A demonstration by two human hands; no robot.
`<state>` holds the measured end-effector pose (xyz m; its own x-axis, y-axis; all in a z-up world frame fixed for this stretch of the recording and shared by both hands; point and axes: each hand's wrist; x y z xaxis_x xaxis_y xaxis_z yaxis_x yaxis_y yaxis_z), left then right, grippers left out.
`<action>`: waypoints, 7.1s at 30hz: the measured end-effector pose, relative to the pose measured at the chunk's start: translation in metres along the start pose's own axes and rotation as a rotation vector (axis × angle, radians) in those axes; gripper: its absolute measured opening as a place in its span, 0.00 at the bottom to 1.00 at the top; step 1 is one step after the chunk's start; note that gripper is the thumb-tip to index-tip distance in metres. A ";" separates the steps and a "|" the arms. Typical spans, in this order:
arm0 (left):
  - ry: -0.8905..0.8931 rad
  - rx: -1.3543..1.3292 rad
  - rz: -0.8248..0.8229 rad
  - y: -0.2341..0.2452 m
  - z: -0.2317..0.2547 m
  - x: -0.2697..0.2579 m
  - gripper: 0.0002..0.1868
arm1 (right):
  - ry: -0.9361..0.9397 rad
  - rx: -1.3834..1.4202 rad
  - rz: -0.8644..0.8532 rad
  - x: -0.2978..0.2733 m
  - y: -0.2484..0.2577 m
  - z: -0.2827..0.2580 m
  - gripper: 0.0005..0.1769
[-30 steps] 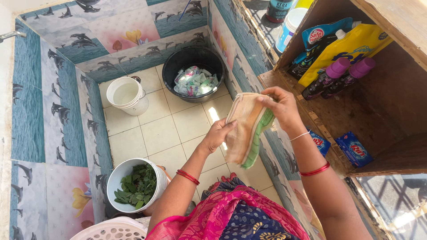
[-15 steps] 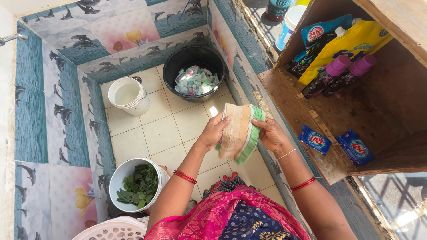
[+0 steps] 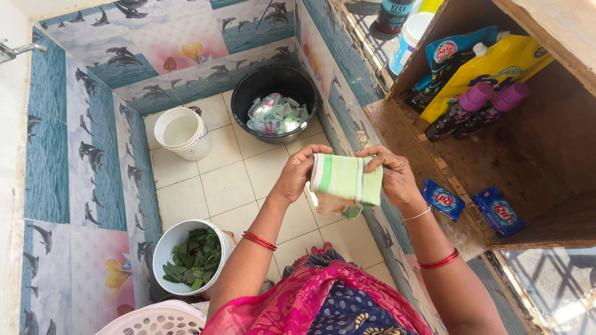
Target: The person retrieves a small blue and white package from a red cabinet and walks to a balcony area. They use a green and beige cloth to repeatedly wipe the package's surface, turning it over to clean multiple sides, then place it on a wooden shelf.
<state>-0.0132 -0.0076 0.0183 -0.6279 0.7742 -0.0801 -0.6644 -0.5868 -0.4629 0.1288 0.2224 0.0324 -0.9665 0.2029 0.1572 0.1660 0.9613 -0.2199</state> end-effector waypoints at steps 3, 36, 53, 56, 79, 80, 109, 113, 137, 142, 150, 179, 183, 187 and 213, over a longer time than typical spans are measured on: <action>0.013 -0.134 0.005 0.003 -0.006 0.002 0.16 | -0.009 0.100 0.014 0.004 -0.013 -0.013 0.13; 0.040 0.197 0.004 -0.001 -0.001 -0.006 0.22 | -0.517 0.397 0.129 -0.009 -0.018 0.012 0.22; 0.150 -0.233 -0.057 -0.002 0.015 -0.021 0.36 | -0.222 0.272 0.089 -0.002 -0.013 -0.012 0.20; 0.216 0.001 -0.127 -0.004 0.002 -0.023 0.39 | -0.155 0.118 -0.018 -0.001 -0.010 -0.013 0.20; 0.124 -0.044 0.188 -0.086 -0.072 0.005 0.26 | -0.255 0.743 0.295 -0.052 -0.012 0.037 0.33; 0.145 -0.001 0.202 -0.094 -0.077 0.006 0.27 | -0.272 0.717 0.367 -0.055 -0.011 0.038 0.29; -0.299 1.551 -0.470 -0.192 -0.147 0.098 0.42 | -0.121 -1.567 0.653 -0.161 0.084 0.005 0.25; -0.210 1.614 -0.491 -0.185 -0.136 0.099 0.36 | -0.189 -1.482 0.662 -0.162 0.090 0.017 0.25; -0.257 1.476 -0.437 -0.185 -0.133 0.089 0.35 | -0.289 -1.468 0.594 -0.166 0.102 0.035 0.38; -0.173 0.897 -0.342 -0.180 -0.158 0.076 0.39 | -0.272 -1.209 0.704 -0.170 0.114 0.047 0.28; 0.137 -0.385 -0.089 -0.173 -0.175 0.075 0.40 | 0.288 -0.976 0.598 -0.137 0.042 0.026 0.28; 0.187 -0.550 -0.160 -0.094 -0.045 0.019 0.36 | 0.608 -1.301 0.245 -0.059 -0.067 -0.049 0.28; 0.112 -0.541 -0.061 -0.083 -0.027 0.017 0.38 | 0.535 -1.197 0.020 -0.078 -0.072 -0.040 0.30; 0.074 -0.492 -0.032 -0.082 -0.024 0.008 0.38 | 0.500 -1.189 -0.100 -0.082 -0.062 -0.038 0.29; -0.020 -0.400 -0.017 -0.076 -0.018 0.014 0.41 | 0.229 -0.952 -0.264 -0.058 -0.048 -0.060 0.25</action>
<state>0.0362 0.0519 0.0369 -0.6286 0.7759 -0.0535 -0.4675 -0.4320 -0.7713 0.1887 0.1760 0.0915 -0.9508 -0.1026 0.2924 0.1360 0.7096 0.6913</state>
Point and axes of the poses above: each hand's wrist, its own x-axis towards the middle knuckle, its own y-axis out of the back of the hand, z = x × y, and after that the axes turned 1 degree about -z, right-handed
